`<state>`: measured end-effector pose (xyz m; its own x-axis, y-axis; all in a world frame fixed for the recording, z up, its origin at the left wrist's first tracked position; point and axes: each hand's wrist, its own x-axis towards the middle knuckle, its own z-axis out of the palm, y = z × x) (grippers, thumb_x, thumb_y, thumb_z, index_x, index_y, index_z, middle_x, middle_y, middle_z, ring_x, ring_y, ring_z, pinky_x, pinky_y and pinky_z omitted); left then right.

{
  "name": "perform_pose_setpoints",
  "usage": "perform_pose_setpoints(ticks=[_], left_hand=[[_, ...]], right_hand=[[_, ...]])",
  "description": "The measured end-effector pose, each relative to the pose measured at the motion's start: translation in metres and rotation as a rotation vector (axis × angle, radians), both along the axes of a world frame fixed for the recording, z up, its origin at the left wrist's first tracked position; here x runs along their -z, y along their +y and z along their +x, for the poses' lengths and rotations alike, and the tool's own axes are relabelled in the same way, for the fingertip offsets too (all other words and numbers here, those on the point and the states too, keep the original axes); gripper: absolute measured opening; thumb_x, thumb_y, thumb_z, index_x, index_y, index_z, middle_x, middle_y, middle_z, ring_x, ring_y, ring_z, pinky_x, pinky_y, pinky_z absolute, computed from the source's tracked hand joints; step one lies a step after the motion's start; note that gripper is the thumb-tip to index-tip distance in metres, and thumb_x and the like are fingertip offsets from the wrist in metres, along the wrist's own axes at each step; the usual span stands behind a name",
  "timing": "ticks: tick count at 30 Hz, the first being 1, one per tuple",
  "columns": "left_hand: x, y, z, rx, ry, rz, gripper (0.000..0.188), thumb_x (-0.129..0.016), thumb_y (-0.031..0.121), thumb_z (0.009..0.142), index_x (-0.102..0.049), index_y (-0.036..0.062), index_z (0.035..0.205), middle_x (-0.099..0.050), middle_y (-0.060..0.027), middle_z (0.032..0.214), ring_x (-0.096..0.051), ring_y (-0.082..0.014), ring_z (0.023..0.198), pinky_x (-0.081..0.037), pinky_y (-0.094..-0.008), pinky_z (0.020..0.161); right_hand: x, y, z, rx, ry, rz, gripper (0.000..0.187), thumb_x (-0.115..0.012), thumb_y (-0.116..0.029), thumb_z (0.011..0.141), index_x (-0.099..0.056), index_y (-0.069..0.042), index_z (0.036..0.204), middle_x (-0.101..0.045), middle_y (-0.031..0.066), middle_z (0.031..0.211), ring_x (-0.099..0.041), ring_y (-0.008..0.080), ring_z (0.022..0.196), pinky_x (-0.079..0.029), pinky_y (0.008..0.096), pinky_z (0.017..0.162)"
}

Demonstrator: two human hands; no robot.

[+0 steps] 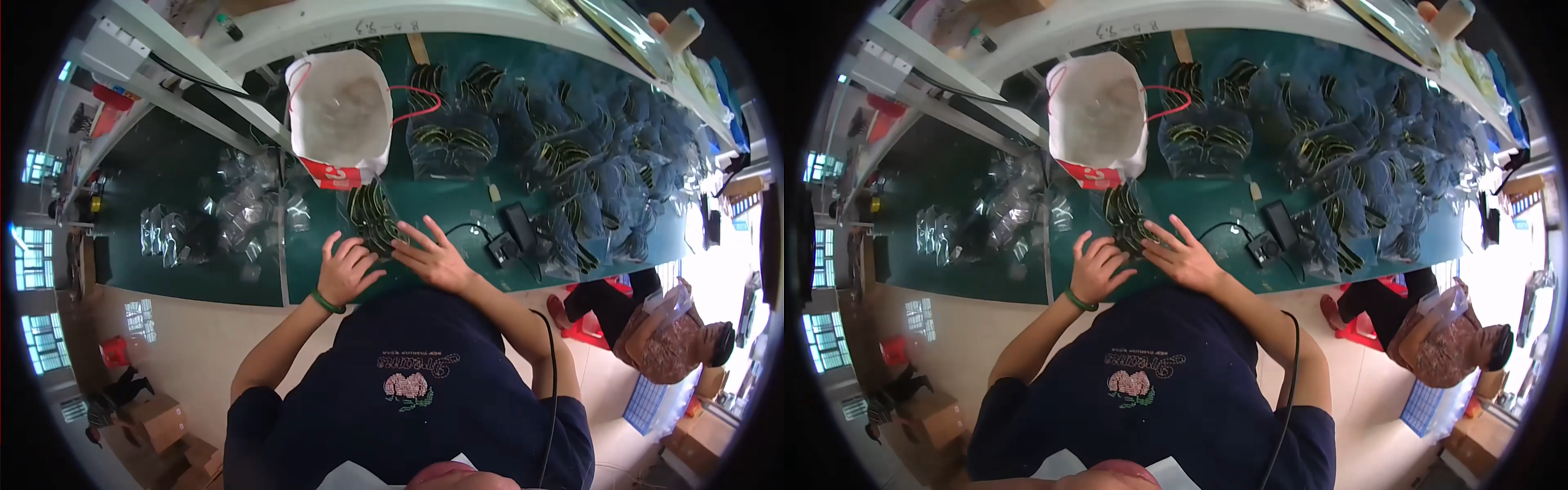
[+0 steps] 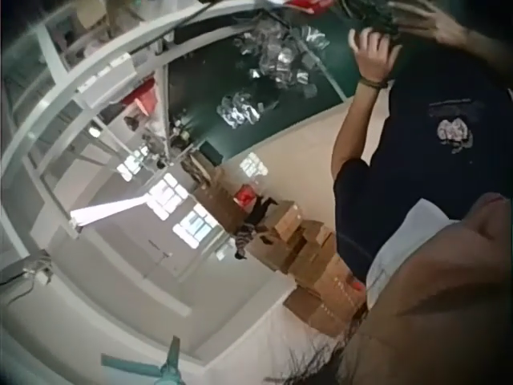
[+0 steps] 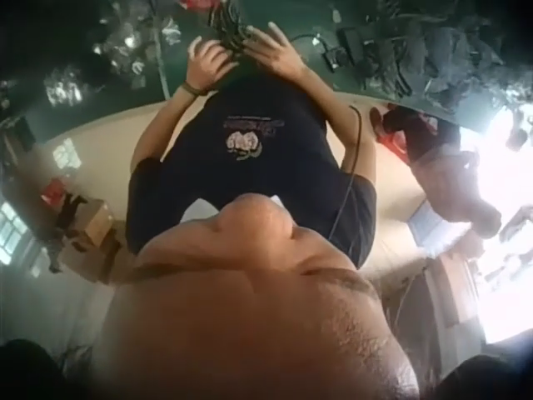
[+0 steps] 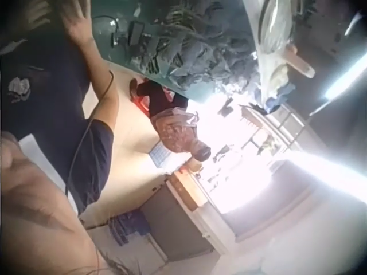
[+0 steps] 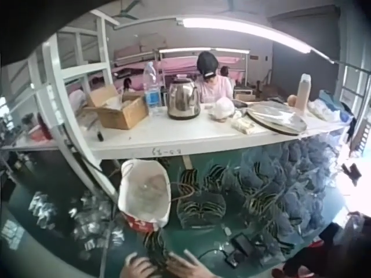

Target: The recorder is picking up small components from a table and placing them into individual clear plastic bags.

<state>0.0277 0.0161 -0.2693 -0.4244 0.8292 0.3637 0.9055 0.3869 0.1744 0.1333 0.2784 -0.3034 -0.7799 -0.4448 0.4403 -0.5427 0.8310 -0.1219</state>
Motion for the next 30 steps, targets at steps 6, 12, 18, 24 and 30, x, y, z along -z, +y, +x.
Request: perform_pose_setpoints(ticks=[6,12,18,24,30], left_hand=[[-0.029,0.004,-0.097,0.021,0.137,0.042,0.045,-0.066,0.005,0.086,-0.073,0.0118,0.131,-0.064,-0.0117,0.141,-0.063,-0.0315,0.131,-0.048,-0.0504,0.114],[-0.012,-0.004,-0.17,0.205,0.112,-0.101,0.016,-0.081,0.017,0.082,-0.077,0.0092,0.095,-0.062,-0.0104,0.15,-0.055,-0.0347,0.143,-0.049,-0.0487,0.117],[-0.003,0.004,-0.104,0.056,0.054,0.078,0.02,-0.086,0.022,0.082,-0.071,0.0094,0.08,-0.071,-0.0051,0.136,-0.054,-0.0319,0.145,-0.034,-0.0599,0.123],[-0.013,-0.002,-0.008,0.097,-0.134,0.049,0.021,-0.086,0.025,0.085,-0.077,0.0136,0.101,-0.072,-0.0003,0.131,-0.062,-0.0243,0.136,-0.033,-0.0563,0.123],[0.011,-0.005,-0.01,0.235,-0.012,-0.009,0.023,-0.083,0.025,0.09,-0.077,0.0154,0.11,-0.074,0.004,0.115,-0.067,-0.0164,0.119,-0.039,-0.0516,0.115]], right_hand=[[-0.035,-0.016,-0.008,0.005,0.037,-0.193,0.032,-0.081,-0.017,0.087,-0.08,-0.016,0.12,-0.071,-0.0024,0.142,-0.051,0.0306,0.153,-0.027,0.0637,0.132],[-0.053,-0.044,-0.025,-0.07,-0.2,-0.524,0.04,-0.078,-0.022,0.095,-0.073,-0.005,0.131,-0.073,0.0122,0.132,-0.064,0.0339,0.132,-0.054,0.046,0.112],[-0.049,-0.051,-0.032,0.181,-0.236,-0.339,0.064,-0.077,-0.016,0.094,-0.055,-0.005,0.153,-0.073,0.0157,0.122,-0.064,0.0346,0.125,-0.051,0.0469,0.111],[-0.048,0.006,-0.027,0.309,-0.19,-0.297,0.031,-0.071,-0.002,0.087,-0.077,-0.014,0.114,-0.076,0.0019,0.096,-0.064,0.0295,0.117,-0.047,0.0462,0.108],[-0.054,0.052,-0.009,0.35,-0.291,-0.196,0.026,-0.069,0.003,0.079,-0.08,-0.015,0.094,-0.078,-0.0014,0.105,-0.057,0.0342,0.139,-0.039,0.0549,0.125]])
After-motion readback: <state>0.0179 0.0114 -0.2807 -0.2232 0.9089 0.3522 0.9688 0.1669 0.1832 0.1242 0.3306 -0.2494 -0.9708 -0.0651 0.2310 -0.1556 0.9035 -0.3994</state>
